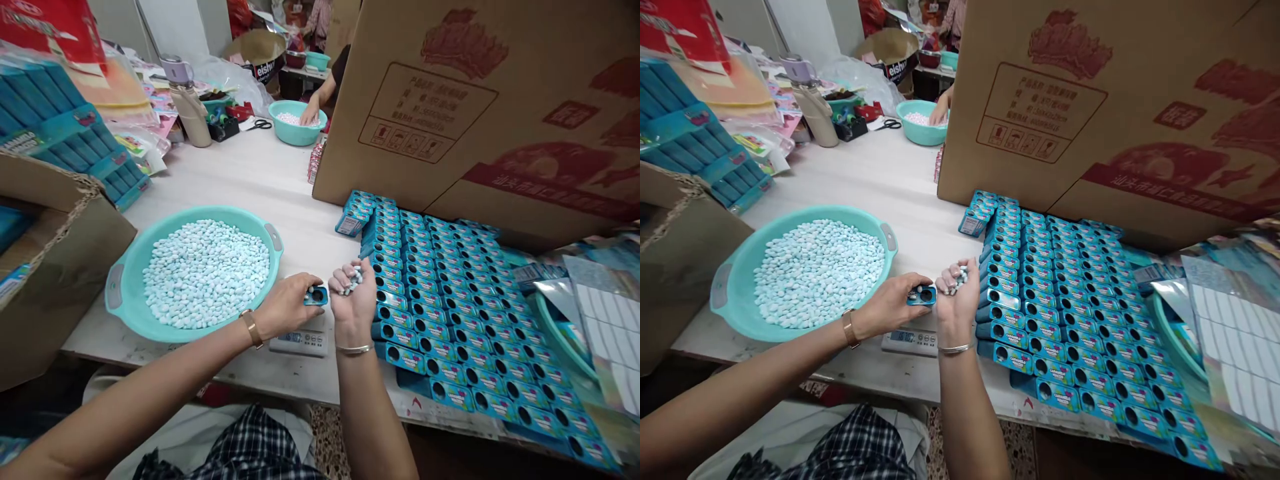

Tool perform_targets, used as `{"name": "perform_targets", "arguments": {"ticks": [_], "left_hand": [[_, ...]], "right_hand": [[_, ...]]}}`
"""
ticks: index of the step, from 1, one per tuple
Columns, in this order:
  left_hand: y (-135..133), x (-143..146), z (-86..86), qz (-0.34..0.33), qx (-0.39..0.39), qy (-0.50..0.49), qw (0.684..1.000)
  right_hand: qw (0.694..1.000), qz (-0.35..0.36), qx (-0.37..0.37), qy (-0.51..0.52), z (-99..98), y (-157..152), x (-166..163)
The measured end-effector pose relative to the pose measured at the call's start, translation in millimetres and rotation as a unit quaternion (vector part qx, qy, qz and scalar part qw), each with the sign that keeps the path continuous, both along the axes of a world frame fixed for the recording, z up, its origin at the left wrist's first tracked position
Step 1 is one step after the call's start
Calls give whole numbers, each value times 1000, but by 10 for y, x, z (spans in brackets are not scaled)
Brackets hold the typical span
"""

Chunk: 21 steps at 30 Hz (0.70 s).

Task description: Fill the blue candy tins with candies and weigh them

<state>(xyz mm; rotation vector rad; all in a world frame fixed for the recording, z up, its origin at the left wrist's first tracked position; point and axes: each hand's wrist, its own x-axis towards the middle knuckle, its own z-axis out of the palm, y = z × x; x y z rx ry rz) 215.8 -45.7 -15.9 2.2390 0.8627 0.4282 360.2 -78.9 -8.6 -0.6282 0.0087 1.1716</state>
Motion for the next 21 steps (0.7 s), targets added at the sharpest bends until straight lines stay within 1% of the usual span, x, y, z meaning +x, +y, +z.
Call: {"name": "perform_targets", "arguments": {"ticks": [3, 7, 9, 11, 13, 16, 21], "left_hand": [[46, -152, 109, -3, 1, -4, 1000], [128, -476, 294, 26, -2, -24, 999], [157, -617, 335, 37, -5, -25, 999], [165, -706, 330, 42, -6, -26, 999], [154, -735, 303, 40, 1, -25, 999], [124, -697, 276, 22, 26, -15, 999], [110, -598, 290, 4, 55, -21, 998]], "right_hand": [[998, 21, 41, 41, -2, -94, 165], [996, 3, 67, 65, 7, -237, 308], [996, -6, 66, 63, 14, -277, 322], [997, -8, 62, 54, 21, -286, 300], [997, -11, 55, 44, 30, -272, 255], [998, -17, 40, 39, 55, -236, 177], [999, -18, 17, 22, 109, -202, 110]]}}
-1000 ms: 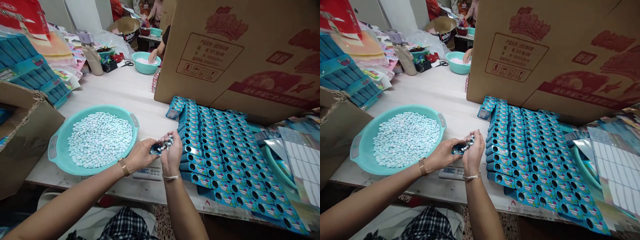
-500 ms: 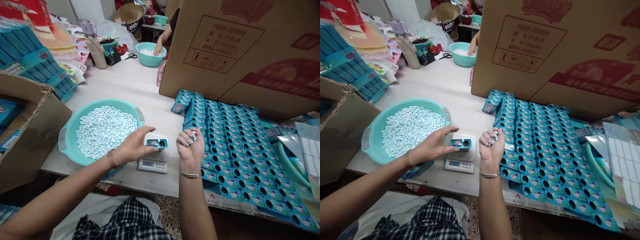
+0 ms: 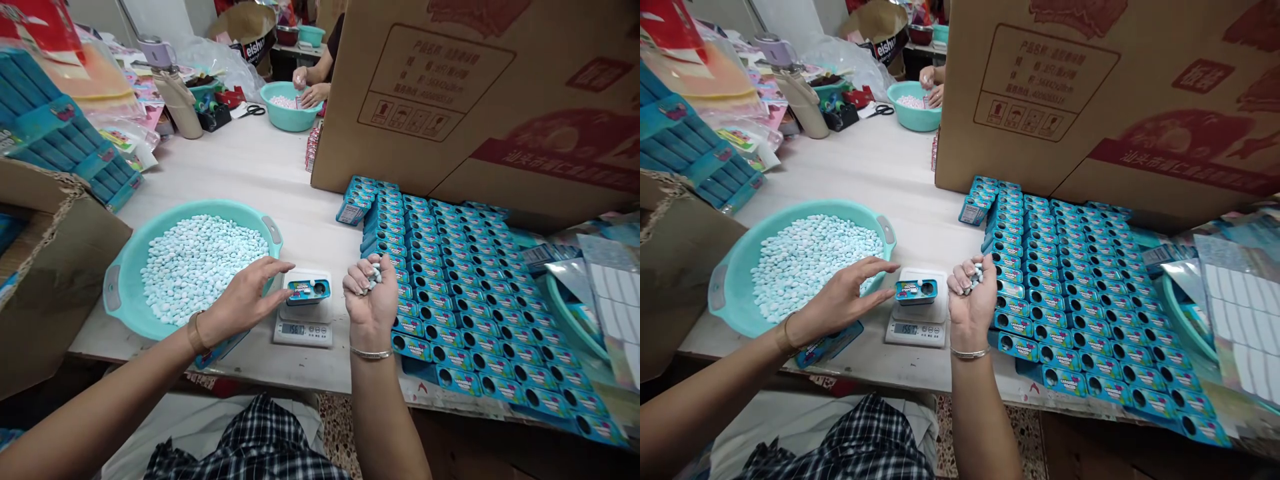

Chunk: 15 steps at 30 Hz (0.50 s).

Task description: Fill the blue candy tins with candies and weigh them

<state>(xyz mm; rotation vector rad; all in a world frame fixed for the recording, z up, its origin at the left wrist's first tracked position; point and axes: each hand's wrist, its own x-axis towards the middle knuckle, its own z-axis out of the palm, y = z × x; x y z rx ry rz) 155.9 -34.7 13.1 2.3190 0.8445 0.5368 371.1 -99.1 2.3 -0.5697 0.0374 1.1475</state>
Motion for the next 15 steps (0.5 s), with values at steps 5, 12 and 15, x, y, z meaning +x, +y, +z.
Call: {"name": "perform_targets", "arguments": {"ticks": [5, 12, 15], "left_hand": [[-3, 118, -3, -10, 36, 19, 999], [10, 406, -51, -81, 85, 94, 989], [17, 494, -78, -96, 106, 102, 984]], "right_hand": [[1000, -6, -7, -1, 6, 8, -8], [1000, -7, 0, 13, -37, 8, -2], [1000, -7, 0, 3, -35, 1, 9]]}}
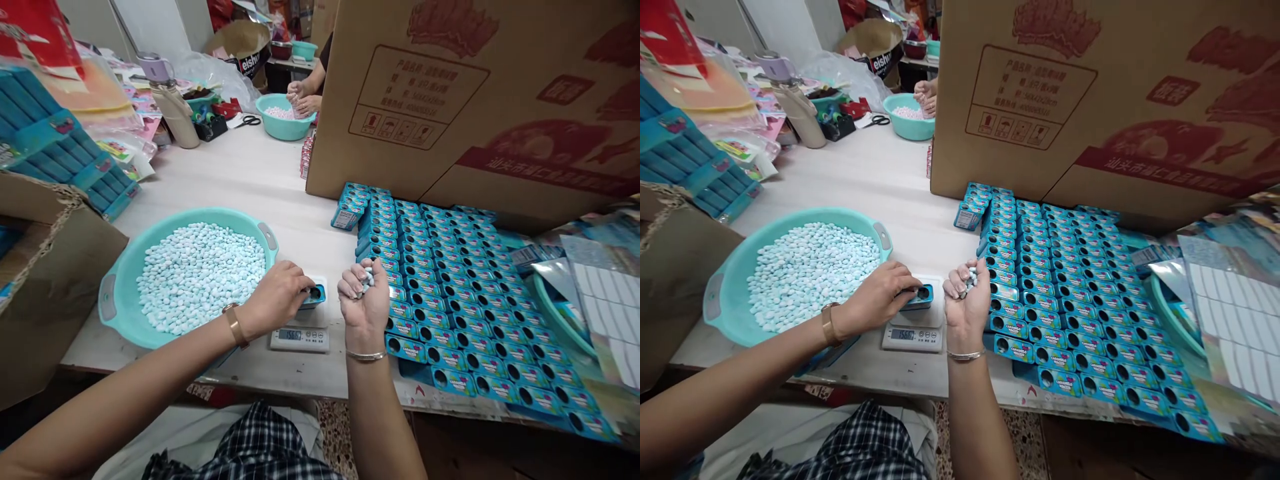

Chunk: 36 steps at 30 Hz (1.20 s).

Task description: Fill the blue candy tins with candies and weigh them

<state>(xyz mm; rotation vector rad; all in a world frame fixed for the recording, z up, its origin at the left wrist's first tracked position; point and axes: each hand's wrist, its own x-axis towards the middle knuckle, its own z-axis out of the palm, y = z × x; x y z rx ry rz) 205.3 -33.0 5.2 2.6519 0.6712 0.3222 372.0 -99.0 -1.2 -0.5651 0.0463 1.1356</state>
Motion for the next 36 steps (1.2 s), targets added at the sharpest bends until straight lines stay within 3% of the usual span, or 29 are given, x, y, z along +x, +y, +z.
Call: {"name": "perform_targets", "arguments": {"ticks": [8, 16, 20, 23, 30, 36], "left_hand": [[11, 46, -12, -15, 35, 11, 999], [30, 131, 40, -43, -42, -27, 998], [140, 70, 155, 23, -146, -141, 979], [257, -105, 248, 79, -162, -165, 970], [436, -688, 358, 159, -82, -94, 979], [525, -1047, 248, 209, 101, 71, 970]], "right_hand": [[1000, 1, 1, 8, -24, 12, -12], [1000, 8, 4, -3, -35, 16, -21], [1000, 8, 6, 1, -30, -20, 20], [1000, 10, 5, -10, -40, -40, 53], [1000, 17, 8, -1, -66, -39, 71], [999, 14, 18, 29, -104, -50, 106]]}}
